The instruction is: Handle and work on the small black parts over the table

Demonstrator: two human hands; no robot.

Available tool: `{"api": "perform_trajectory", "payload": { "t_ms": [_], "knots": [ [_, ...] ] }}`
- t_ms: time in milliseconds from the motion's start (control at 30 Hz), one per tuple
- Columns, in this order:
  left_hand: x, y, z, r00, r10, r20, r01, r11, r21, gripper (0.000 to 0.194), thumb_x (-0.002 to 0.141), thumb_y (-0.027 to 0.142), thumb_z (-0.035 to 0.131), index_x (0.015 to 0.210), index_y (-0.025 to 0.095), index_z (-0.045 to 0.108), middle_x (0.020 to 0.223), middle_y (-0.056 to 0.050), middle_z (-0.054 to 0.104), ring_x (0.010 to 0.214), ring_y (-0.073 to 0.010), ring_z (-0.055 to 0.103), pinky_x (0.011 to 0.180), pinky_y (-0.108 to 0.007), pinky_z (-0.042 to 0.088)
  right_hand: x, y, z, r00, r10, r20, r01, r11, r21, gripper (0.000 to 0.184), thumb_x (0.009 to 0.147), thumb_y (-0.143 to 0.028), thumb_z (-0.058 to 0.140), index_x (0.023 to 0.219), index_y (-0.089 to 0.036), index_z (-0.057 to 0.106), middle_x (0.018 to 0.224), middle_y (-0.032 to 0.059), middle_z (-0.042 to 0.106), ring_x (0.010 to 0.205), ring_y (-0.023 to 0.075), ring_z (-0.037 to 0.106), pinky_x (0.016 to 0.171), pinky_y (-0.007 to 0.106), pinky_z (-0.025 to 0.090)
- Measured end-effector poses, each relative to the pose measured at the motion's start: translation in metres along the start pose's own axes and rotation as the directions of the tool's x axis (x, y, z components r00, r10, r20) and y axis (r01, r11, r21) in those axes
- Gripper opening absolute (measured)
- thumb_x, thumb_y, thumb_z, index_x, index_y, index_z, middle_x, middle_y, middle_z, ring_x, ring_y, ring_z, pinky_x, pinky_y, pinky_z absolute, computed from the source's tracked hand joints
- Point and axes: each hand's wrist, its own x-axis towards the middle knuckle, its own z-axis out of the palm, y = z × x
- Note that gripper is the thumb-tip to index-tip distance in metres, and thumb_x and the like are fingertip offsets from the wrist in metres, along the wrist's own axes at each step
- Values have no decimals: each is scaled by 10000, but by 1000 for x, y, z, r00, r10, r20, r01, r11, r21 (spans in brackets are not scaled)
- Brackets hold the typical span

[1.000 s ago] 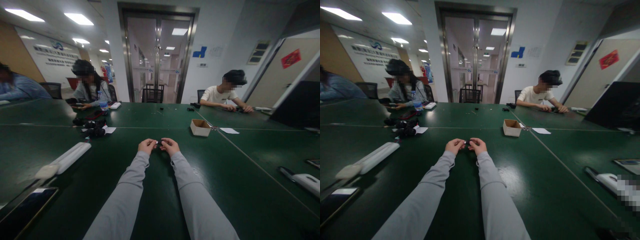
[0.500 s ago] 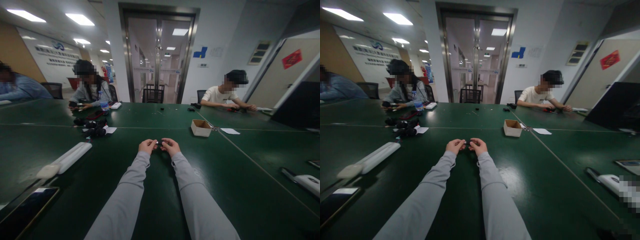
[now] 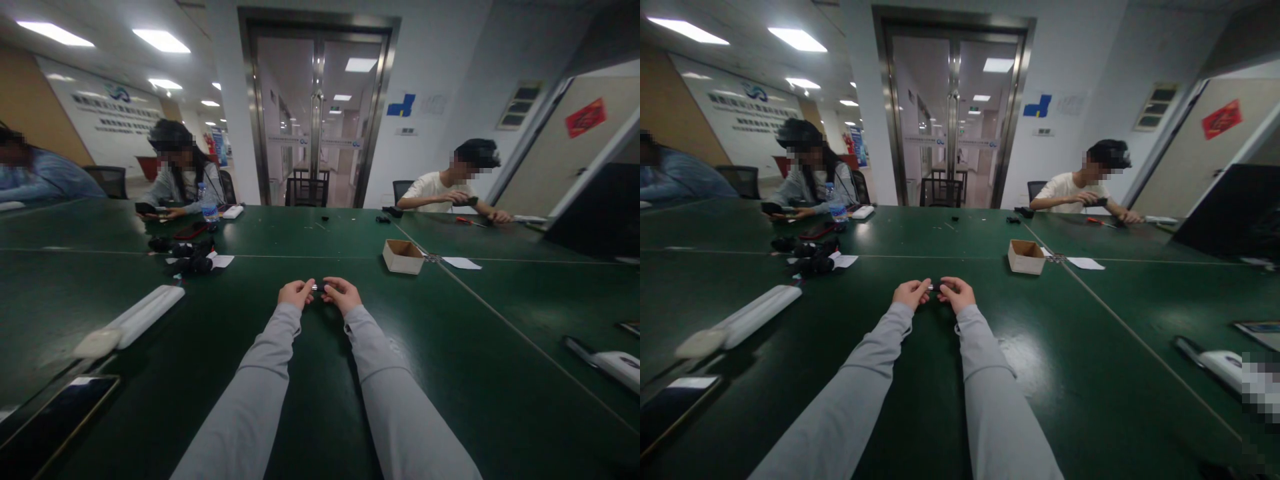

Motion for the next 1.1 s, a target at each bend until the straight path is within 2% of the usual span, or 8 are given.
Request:
{"api": "perform_trajectory", "payload": {
  "t_ms": [333, 633, 967, 1100],
  "knots": [
    [-6, 9, -5, 1000, -11, -18, 14, 987, 161, 495, 714, 596, 431, 478, 178, 554, 399, 4, 518, 400, -104, 488, 479, -216, 389, -2, -5, 2, 1000, 4, 25, -4, 1000, -15, 423, 527, -312, 756, 881, -131, 611, 687, 18, 622, 527, 119, 605, 478, 210, 511],
    [-10, 13, -8, 997, -7, -80, 18, 990, 140, 453, 732, 514, 443, 430, 189, 531, 373, 1, 508, 387, -111, 481, 479, -224, 380, -5, -5, 4, 998, -28, 63, 29, 999, -17, 432, 525, -306, 760, 892, -141, 606, 800, 34, 607, 570, 125, 618, 534, 242, 539],
    [-7, 17, -8, 986, -105, -130, 128, 975, 181, 470, 757, 470, 413, 393, 189, 510, 355, -1, 495, 366, -112, 467, 468, -231, 364, -8, -9, 5, 991, -77, 106, 85, 993, -77, 399, 538, -225, 737, 899, -162, 582, 888, 38, 617, 650, 143, 632, 661, 290, 526],
    [-2, 14, -12, 984, -160, -76, 174, 958, 226, 484, 761, 450, 401, 366, 193, 508, 355, -16, 512, 360, -123, 468, 450, -243, 346, -9, -13, 6, 992, -87, 88, 98, 987, -125, 388, 528, -213, 735, 885, -164, 591, 905, 43, 627, 692, 147, 629, 701, 297, 518]
  ]
}}
